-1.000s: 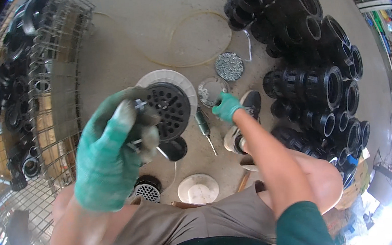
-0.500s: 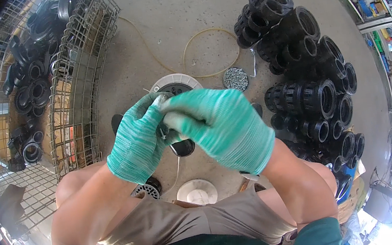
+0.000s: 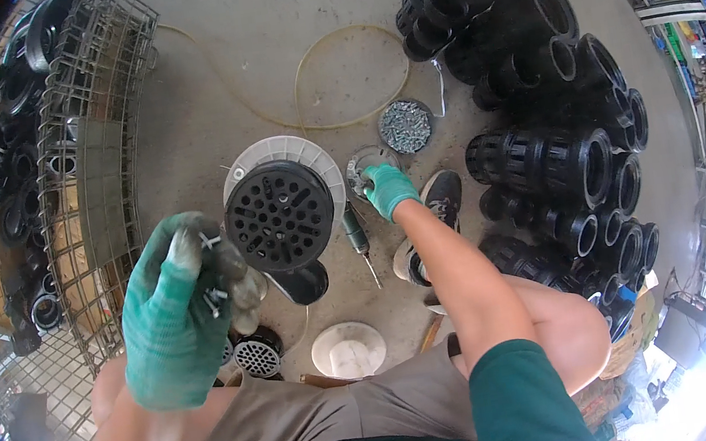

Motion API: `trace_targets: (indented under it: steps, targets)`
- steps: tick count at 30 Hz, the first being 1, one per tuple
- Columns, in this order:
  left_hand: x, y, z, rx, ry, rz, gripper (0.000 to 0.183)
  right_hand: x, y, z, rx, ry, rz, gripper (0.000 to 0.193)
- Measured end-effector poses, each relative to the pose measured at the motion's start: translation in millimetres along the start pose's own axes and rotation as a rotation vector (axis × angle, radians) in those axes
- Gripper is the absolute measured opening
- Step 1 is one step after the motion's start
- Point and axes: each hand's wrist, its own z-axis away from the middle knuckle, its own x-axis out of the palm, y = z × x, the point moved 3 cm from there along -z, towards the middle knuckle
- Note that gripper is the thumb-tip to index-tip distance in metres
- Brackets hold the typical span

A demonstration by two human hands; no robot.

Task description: The person places a metal plate onto a circular component, inserts a bolt and washer, and secures it using a pneumatic screwdriver. The person then picks up a black housing, places it onto a metal component, and uses a hammer to tap it into place before repeating the assembly process with another set of bolts and washers.

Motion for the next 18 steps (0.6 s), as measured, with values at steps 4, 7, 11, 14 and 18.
trace_targets:
  steps: [4, 7, 11, 14, 18]
  targets:
    - [1.7, 5.0, -1.8, -0.022, -0.035, 0.009, 0.042, 29.1, -6.3, -12.0, -0.048, 0.070, -0.055, 0.034]
    - [2.5, 8.7, -4.0, -0.057, -0.018, 0.015, 0.041, 36.7, -11.2, -20.9, -0.056, 0.088, -0.075, 0.030]
    - [4.1, 7.3, -8.3, -0.040, -0.038, 0.023, 0.039, 33.8, -9.3, -21.8, -0.061, 0.107, -0.034, 0.024]
    - [6.0, 5.4, -8.8, -0.014, -0.013, 0.012, 0.038, 38.5, 2.3, -23.7, -0.046, 0.093, -0.091, 0.021]
    - [5.4, 4.5, -4.4, 0.025, 0.013, 0.002, 0.038, 30.5, 0.6, -22.6, 0.156, 0.018, -0.627, 0.022]
